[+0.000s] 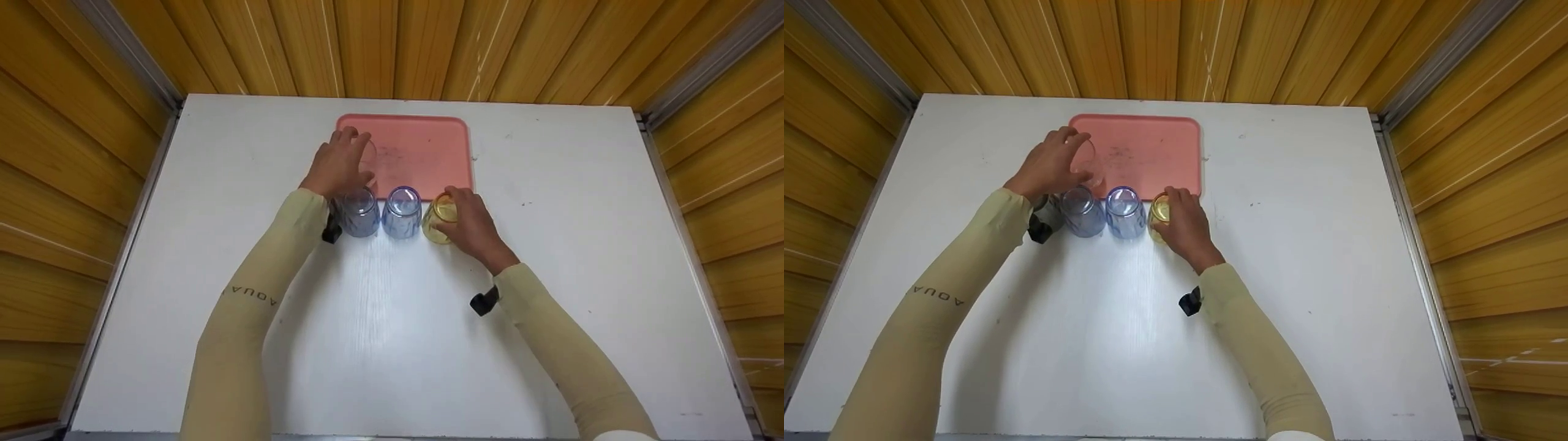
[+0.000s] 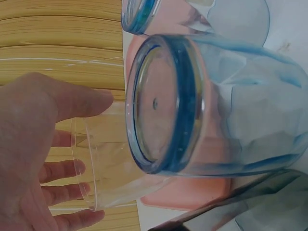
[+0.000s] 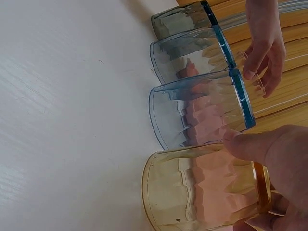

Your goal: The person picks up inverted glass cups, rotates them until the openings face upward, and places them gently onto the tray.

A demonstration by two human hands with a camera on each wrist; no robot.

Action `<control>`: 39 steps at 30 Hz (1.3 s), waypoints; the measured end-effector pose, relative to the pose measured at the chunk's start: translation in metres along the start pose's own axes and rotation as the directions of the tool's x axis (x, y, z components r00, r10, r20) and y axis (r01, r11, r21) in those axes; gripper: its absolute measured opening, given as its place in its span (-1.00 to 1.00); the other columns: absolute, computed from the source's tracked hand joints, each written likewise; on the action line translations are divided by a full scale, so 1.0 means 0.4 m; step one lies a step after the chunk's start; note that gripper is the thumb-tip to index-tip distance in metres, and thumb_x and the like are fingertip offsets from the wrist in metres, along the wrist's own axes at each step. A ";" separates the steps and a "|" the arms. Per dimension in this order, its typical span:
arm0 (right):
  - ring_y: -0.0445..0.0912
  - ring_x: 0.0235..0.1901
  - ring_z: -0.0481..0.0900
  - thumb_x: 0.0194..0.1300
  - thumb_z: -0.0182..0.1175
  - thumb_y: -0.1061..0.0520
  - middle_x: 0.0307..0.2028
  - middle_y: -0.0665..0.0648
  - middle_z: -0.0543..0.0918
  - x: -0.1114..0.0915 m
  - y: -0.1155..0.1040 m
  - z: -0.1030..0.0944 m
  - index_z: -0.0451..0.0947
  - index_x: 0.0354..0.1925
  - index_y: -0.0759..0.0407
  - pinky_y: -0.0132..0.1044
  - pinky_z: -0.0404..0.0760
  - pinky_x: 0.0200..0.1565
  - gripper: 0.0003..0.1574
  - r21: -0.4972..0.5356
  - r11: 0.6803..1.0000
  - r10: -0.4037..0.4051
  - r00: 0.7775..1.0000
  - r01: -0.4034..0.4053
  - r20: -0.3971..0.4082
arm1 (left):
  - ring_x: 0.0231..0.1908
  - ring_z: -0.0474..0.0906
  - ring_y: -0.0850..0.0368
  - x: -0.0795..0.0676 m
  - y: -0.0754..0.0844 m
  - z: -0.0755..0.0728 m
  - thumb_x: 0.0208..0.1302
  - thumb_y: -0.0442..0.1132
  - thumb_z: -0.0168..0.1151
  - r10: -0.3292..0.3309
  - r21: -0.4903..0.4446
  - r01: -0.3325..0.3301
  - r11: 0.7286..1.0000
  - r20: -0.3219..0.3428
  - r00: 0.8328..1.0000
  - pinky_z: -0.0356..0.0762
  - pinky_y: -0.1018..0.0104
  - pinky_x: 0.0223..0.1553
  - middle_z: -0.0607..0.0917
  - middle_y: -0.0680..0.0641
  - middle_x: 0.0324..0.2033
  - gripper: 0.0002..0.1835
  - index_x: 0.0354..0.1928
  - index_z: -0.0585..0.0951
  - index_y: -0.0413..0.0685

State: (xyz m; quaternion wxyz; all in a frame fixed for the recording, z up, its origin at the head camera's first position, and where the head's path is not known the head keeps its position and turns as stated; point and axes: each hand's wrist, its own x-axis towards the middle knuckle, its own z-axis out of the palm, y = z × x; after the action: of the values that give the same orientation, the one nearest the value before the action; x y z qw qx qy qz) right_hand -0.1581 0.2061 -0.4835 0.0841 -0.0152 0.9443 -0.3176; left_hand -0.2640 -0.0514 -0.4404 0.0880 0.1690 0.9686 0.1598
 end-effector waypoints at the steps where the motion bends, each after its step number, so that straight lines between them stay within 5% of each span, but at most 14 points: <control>1: 0.08 0.21 0.34 0.17 0.37 0.05 0.28 0.17 0.32 0.000 0.001 0.000 0.17 0.38 0.08 0.04 0.42 0.28 -0.09 -0.003 1.000 0.000 1.000 0.000 -0.002 | 0.35 0.19 -0.07 0.001 0.000 0.001 0.16 0.04 0.33 0.004 0.000 -0.004 1.000 0.000 1.000 0.31 -0.05 0.35 0.25 -0.12 0.37 -0.18 0.43 0.19 0.17; 39: 0.06 0.23 0.32 0.18 0.38 0.02 0.29 0.14 0.30 -0.002 -0.003 0.007 0.14 0.39 0.03 0.04 0.40 0.30 -0.07 -0.011 1.000 0.009 1.000 -0.010 -0.006 | 0.34 0.21 -0.10 0.017 -0.021 0.016 0.16 0.01 0.33 0.007 0.013 -0.007 1.000 0.013 1.000 0.31 -0.08 0.34 0.26 -0.15 0.36 -0.18 0.43 0.19 0.08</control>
State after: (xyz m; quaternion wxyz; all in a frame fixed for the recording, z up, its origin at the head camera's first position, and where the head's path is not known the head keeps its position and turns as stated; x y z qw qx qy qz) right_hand -0.1568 0.2036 -0.4848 0.0827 -0.0103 0.9465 -0.3119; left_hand -0.2713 -0.0546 -0.4500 0.0924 0.1739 0.9685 0.1525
